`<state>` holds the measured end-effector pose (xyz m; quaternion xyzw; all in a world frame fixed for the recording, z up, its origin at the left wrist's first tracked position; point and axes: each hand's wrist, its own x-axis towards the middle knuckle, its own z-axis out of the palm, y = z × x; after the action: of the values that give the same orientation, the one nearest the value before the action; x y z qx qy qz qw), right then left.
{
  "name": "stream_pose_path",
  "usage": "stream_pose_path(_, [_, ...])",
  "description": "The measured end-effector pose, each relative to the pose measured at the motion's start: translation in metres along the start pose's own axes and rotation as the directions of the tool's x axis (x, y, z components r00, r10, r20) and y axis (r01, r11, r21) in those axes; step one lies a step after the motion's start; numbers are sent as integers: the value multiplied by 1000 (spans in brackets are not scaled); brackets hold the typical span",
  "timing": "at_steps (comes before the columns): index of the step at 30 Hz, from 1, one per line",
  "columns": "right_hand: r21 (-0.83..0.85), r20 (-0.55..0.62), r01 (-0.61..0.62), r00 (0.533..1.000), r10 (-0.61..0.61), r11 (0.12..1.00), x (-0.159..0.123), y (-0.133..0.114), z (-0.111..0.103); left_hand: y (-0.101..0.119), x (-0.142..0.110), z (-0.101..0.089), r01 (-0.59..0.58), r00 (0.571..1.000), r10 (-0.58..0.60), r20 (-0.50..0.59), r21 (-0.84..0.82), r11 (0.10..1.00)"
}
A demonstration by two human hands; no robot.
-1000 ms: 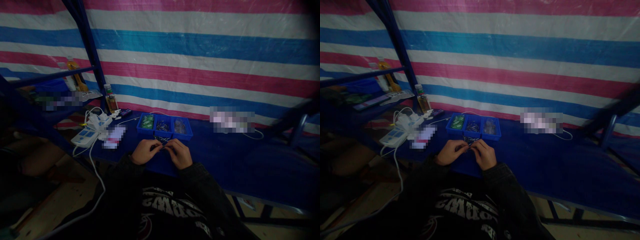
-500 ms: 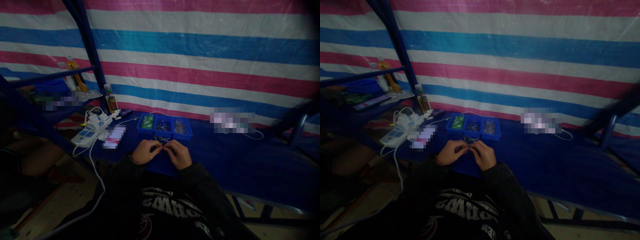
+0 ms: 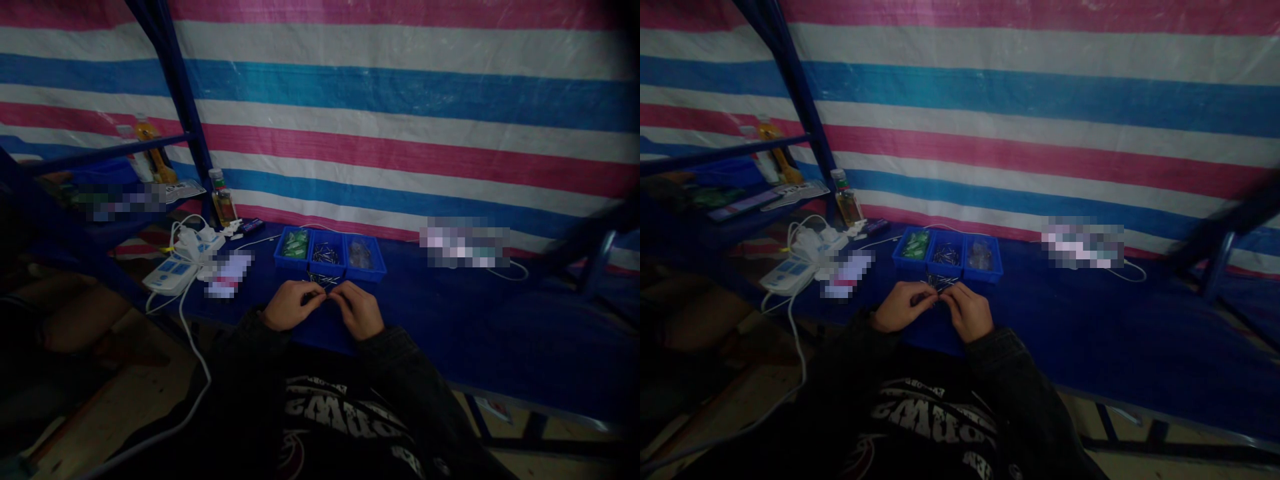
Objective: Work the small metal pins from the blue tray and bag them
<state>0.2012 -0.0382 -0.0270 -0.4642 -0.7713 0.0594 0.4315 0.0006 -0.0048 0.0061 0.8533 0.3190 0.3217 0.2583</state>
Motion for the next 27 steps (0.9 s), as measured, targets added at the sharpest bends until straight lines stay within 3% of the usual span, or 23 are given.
stream_pose_path(7, [-34,-114,-34,993,30,999,7,6,-13,2,-2,-3,64,988,-64,-141,-3,998])
stream_pose_path(13, [-163,-311,-175,943,118,971,54,14,-28,-1,-2,-6,100,969,-98,-228,-5,995])
stream_pose_path(15, [-211,-259,-178,958,120,961,62,18,-29,-1,-1,-6,109,967,-107,-233,-1,994])
stream_pose_path(18, [-209,-219,-178,967,132,962,52,24,-27,-1,0,-5,126,965,-124,-231,-6,992])
stream_pose_path(23, [-155,102,-101,988,118,983,12,29,-15,-1,1,-4,144,973,-142,-184,-4,990])
stream_pose_path(27, [-190,206,-102,968,141,976,4,26,-8,-2,2,-3,155,975,-154,-158,-8,988])
